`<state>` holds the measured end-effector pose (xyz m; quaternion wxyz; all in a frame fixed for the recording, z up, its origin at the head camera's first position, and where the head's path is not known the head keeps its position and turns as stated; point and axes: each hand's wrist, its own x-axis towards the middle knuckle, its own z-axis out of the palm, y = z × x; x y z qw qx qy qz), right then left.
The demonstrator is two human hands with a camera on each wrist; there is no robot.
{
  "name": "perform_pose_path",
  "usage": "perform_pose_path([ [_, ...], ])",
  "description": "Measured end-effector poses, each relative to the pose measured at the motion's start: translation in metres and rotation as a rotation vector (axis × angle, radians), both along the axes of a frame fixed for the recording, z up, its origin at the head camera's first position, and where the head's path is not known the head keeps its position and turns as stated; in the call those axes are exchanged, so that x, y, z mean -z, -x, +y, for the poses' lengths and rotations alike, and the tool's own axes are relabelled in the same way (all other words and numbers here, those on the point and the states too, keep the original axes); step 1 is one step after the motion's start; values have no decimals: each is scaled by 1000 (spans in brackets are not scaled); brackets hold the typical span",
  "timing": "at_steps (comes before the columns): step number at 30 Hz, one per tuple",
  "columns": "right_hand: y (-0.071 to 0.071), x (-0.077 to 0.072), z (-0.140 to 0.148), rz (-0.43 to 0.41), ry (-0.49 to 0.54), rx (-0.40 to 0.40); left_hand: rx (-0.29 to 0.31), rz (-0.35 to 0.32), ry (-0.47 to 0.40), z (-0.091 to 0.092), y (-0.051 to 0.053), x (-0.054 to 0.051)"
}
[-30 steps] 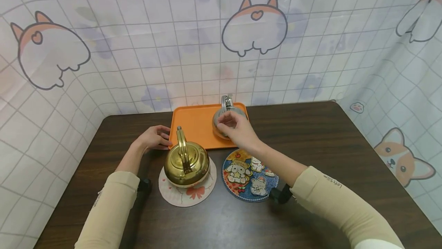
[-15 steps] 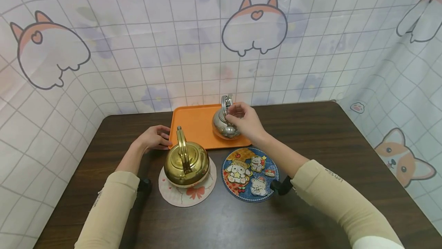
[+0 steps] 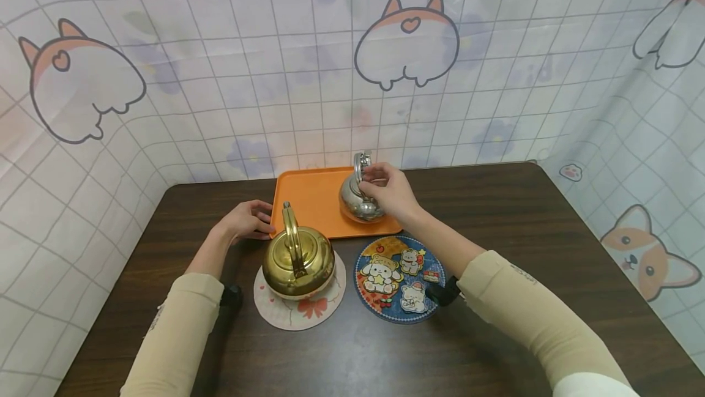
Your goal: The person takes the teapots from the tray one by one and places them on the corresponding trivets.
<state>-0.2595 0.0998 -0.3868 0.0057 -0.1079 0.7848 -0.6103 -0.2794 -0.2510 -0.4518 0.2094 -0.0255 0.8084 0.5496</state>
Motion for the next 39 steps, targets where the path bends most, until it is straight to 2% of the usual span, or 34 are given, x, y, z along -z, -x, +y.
perform_pose_path([
  [11, 7, -2, -8, -83, -17, 14, 3, -2, -1, -1, 1, 1],
  [19, 10, -1, -10, -85, -31, 24, 4, 1, 6, -2, 0, 2],
  [29, 8, -5, -4, -170, 95, 22, -7, -2, 0, -2, 1, 3],
  [39, 9, -5, 0, -181, 116, 3, -5, 9, 0, -2, 0, 3],
])
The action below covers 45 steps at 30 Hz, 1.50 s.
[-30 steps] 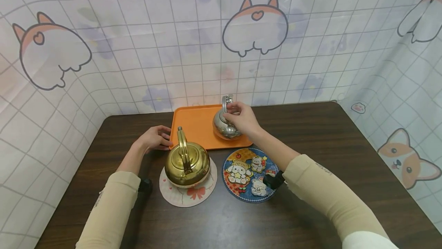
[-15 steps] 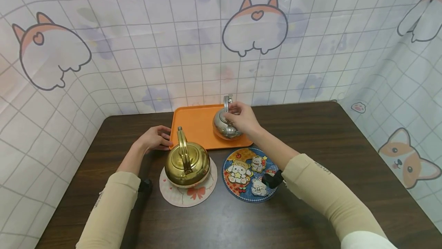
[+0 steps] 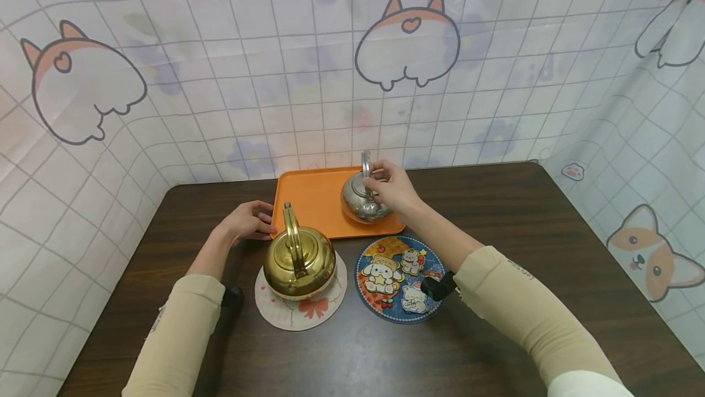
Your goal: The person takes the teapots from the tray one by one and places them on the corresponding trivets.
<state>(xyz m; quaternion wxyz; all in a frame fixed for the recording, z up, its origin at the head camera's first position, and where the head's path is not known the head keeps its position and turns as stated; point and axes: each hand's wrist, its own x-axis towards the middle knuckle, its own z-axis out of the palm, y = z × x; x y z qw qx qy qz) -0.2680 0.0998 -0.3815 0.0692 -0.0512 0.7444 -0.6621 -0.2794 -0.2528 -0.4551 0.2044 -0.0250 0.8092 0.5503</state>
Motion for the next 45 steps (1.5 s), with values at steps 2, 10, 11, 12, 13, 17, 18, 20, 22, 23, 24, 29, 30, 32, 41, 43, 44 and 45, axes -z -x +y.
perform_pose_path([
  [2, -1, -1, 1, -1, 6, -4, 3, 0, 0, 0, 0, 1],
  [10, -1, -3, 6, 4, 40, -14, -2, 4, -3, 0, 1, 0],
  [11, 0, -3, 7, 4, 46, -16, -3, 4, -4, 0, 0, -1],
  [12, 0, -3, 8, 2, 51, -16, -2, 3, -4, 0, 0, -1],
  [13, 0, -4, 8, -1, 57, -19, -1, 3, -4, 0, 0, -1],
  [17, -1, -5, 11, -3, 64, -26, -3, 0, -8, 0, 0, -2],
  [18, -1, -5, 11, -1, 69, -28, 1, 2, -9, 0, -1, -2],
  [20, -2, -7, 12, 0, 79, -31, 5, 7, -10, 0, -1, -2],
  [22, -4, -8, 13, -1, 80, -32, 6, 11, -12, 1, -1, -2],
  [23, -4, -9, 13, -1, 79, -34, 7, 13, -12, 1, -1, -2],
  [24, -5, -9, 13, 0, 77, -34, 11, 16, -12, 1, -2, -3],
  [29, -8, -12, 17, -4, 61, -34, 11, 13, -18, 1, -2, -2],
  [30, -8, -12, 17, -5, 61, -35, 12, 12, -19, 1, -3, -2],
  [32, -10, -13, 18, -9, 68, -37, 10, 10, -22, 1, -3, -1],
  [41, -17, -19, 28, -17, 104, -37, 8, 11, -13, 0, -2, -1],
  [43, -18, -19, 30, -17, 108, -36, 9, 13, -13, 1, -2, -1],
  [44, -19, -20, 31, -18, 112, -34, 11, 15, -13, 1, -2, -2],
  [45, -20, -20, 32, -17, 116, -33, 14, 17, -14, 1, -2, -2],
])
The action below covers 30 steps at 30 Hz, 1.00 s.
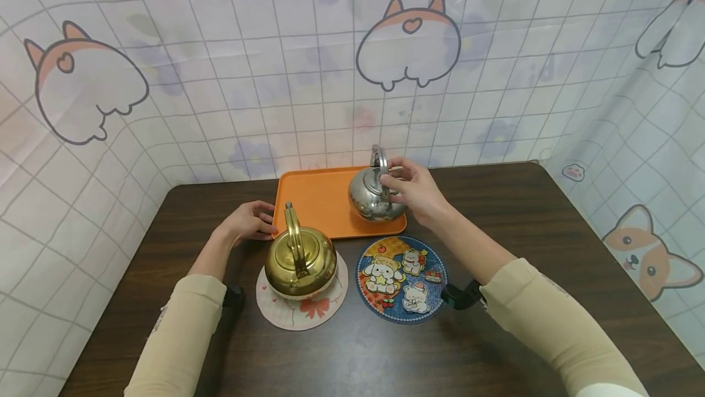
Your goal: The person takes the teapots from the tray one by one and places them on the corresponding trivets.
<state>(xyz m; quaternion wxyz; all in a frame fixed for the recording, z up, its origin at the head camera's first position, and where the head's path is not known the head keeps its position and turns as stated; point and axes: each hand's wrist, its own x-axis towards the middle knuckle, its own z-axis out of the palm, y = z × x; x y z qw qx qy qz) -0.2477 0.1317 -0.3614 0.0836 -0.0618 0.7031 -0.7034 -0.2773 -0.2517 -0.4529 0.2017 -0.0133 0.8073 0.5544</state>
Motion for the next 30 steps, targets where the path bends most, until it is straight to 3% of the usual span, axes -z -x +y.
perform_pose_path([
  [20, -26, -2, 18, 8, 34, -25, -13, -12, -17, 1, 0, 0],
  [30, -41, -2, 24, 4, -10, -23, -17, -12, -13, 1, 0, 1],
])
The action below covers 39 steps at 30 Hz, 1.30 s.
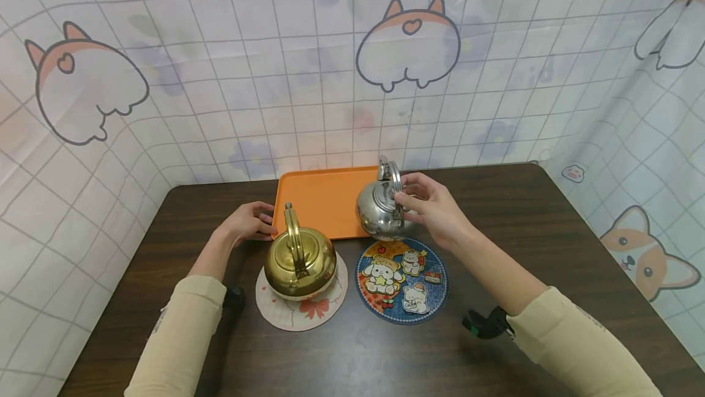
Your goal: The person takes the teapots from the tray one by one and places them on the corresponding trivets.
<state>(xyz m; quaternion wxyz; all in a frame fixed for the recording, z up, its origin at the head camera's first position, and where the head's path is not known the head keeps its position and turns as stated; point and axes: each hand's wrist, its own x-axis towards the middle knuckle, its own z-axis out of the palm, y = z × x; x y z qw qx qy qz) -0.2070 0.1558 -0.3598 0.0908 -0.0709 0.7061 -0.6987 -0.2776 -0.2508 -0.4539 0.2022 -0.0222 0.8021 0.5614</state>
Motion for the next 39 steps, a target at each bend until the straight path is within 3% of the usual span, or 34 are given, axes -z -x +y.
perform_pose_path([
  [39, -50, 10, 22, 7, -80, -15, -8, 10, 19, 0, 0, 0],
])
